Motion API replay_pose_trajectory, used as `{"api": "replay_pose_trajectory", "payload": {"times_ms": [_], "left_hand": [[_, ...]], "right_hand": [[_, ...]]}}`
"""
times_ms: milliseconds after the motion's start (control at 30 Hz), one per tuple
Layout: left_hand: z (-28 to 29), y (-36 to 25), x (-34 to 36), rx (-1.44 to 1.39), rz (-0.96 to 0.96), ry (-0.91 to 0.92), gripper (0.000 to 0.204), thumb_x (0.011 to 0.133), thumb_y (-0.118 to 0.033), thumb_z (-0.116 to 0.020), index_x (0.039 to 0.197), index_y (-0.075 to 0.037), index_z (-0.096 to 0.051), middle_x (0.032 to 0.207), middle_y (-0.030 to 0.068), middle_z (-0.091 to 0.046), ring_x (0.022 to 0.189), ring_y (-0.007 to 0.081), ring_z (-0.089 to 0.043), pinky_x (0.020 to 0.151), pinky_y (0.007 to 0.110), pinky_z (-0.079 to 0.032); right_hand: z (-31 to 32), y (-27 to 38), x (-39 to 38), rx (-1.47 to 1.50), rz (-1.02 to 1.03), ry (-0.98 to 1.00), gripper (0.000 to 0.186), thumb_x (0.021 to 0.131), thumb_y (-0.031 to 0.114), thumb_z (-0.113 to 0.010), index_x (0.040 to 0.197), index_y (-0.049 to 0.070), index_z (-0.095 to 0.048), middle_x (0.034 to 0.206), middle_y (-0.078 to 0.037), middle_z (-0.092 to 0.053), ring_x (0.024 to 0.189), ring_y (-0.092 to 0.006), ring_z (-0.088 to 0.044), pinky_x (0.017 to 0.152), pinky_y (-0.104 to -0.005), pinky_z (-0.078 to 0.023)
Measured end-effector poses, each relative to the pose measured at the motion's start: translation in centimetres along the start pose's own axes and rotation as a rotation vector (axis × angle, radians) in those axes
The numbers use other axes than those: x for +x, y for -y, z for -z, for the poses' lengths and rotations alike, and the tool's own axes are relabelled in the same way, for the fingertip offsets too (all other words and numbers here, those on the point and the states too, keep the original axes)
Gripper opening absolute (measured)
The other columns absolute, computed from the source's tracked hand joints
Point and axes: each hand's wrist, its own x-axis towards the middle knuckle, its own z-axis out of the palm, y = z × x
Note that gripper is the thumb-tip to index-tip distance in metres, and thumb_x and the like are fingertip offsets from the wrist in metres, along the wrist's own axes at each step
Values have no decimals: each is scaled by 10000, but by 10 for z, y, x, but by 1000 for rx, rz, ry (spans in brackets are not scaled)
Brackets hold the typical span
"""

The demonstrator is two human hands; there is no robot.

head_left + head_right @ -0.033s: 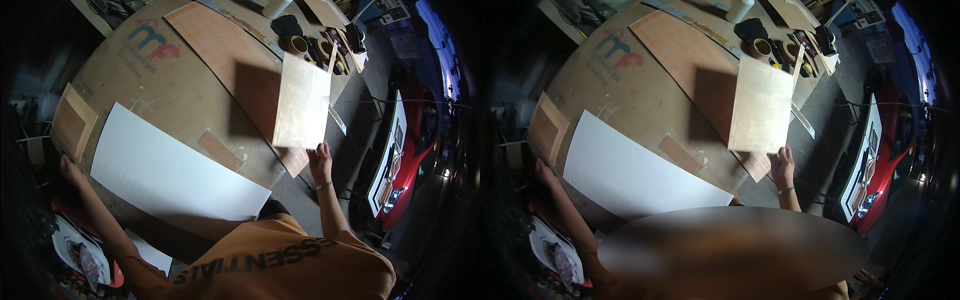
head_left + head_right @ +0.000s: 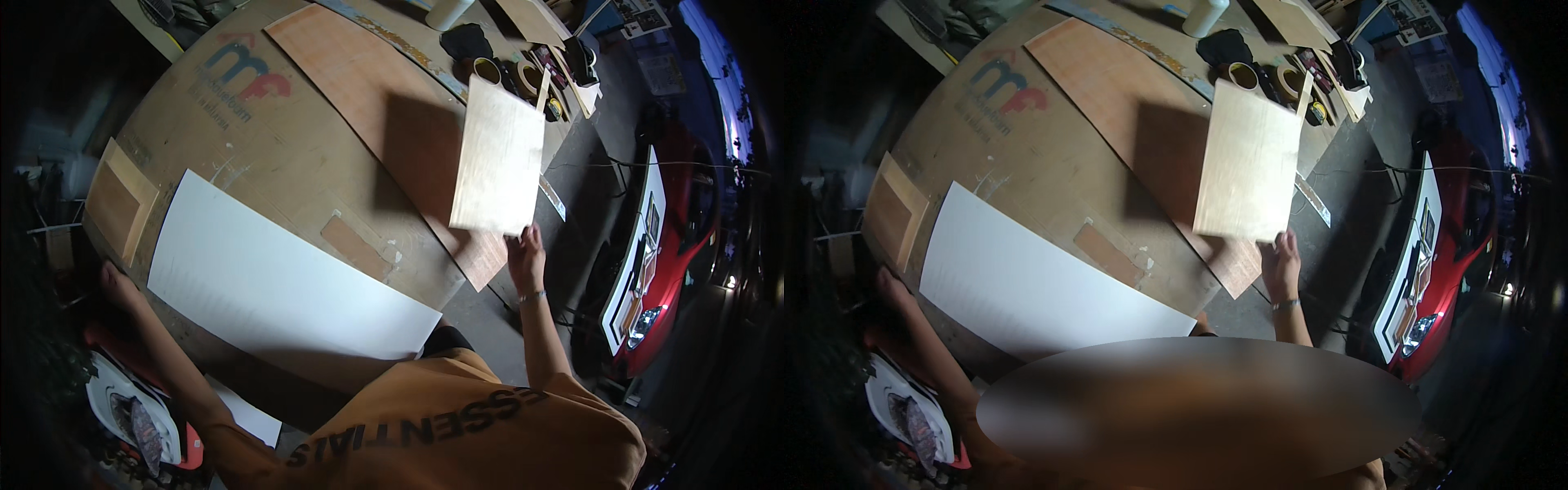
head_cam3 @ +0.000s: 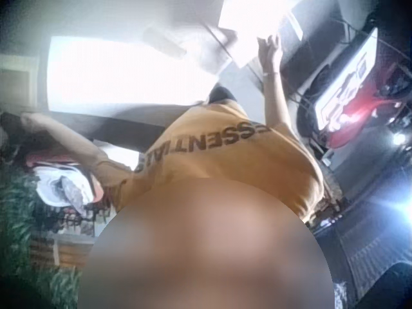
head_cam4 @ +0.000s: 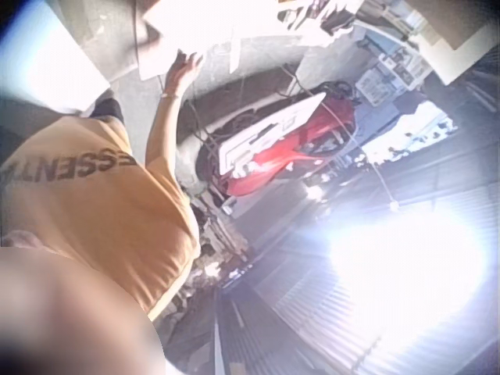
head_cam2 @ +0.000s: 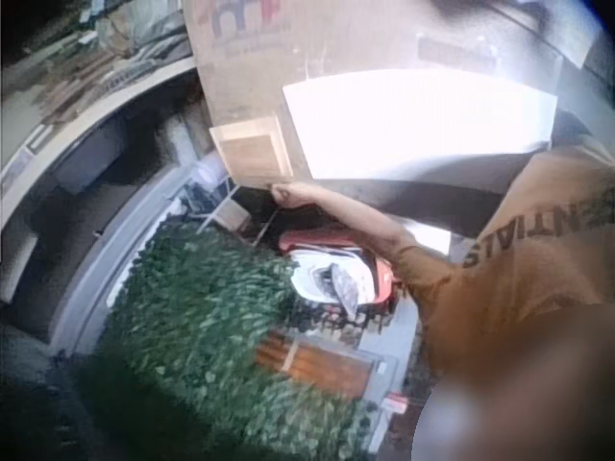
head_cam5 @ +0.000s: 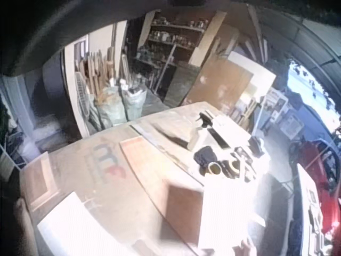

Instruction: The person measures and marks a wooden board with a tape measure and pencil, then uses a utility knife and straightedge to cut the board into smaller pieces. The person repeats the measure-mark-cut cycle on additional boards and briefly writes on a white sheet of paper.

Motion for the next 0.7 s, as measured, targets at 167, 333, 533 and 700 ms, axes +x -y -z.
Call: {"api": "replay_pose_trajectory", "payload": {"times_ms": [167,333,533,700], "left_hand": [[71,-42,-134,270,-360,105,386,1076,-198,-462,1251,96,-642,1315,263,-637,1214,373,-608,1068,390,-449],[170,-1,-281,878,-307,43,358,1062,-178,-468,1278,32,-662,1296,264,-647,1221,368,-615,1027,438,-494],[265,-1,-510,552,470,-72,317,1049,-246,-508,1193,-43,-705,1194,212,-687,1106,332,-672,947,437,-538],[258,-47,-655,1243,712,247,315,1054,-293,-513,1123,-57,-710,1132,170,-705,1067,323,-685,909,427,-552]], "right_hand": [[1,34,155,161,228,60,281,1006,161,-603,1248,44,-519,1212,-85,-602,1112,-266,-613,1018,-456,-493],[-22,81,326,203,281,-122,261,1059,132,-485,1281,0,-516,1302,-151,-614,1124,-327,-661,1025,-493,-540],[-40,124,458,169,178,-134,270,1047,100,-489,1274,-41,-524,1211,-183,-630,1077,-352,-662,941,-472,-588],[12,138,421,-259,180,-90,232,1046,198,-565,1089,-18,-638,802,-81,-671,683,-166,-652,605,-301,-536]]}}
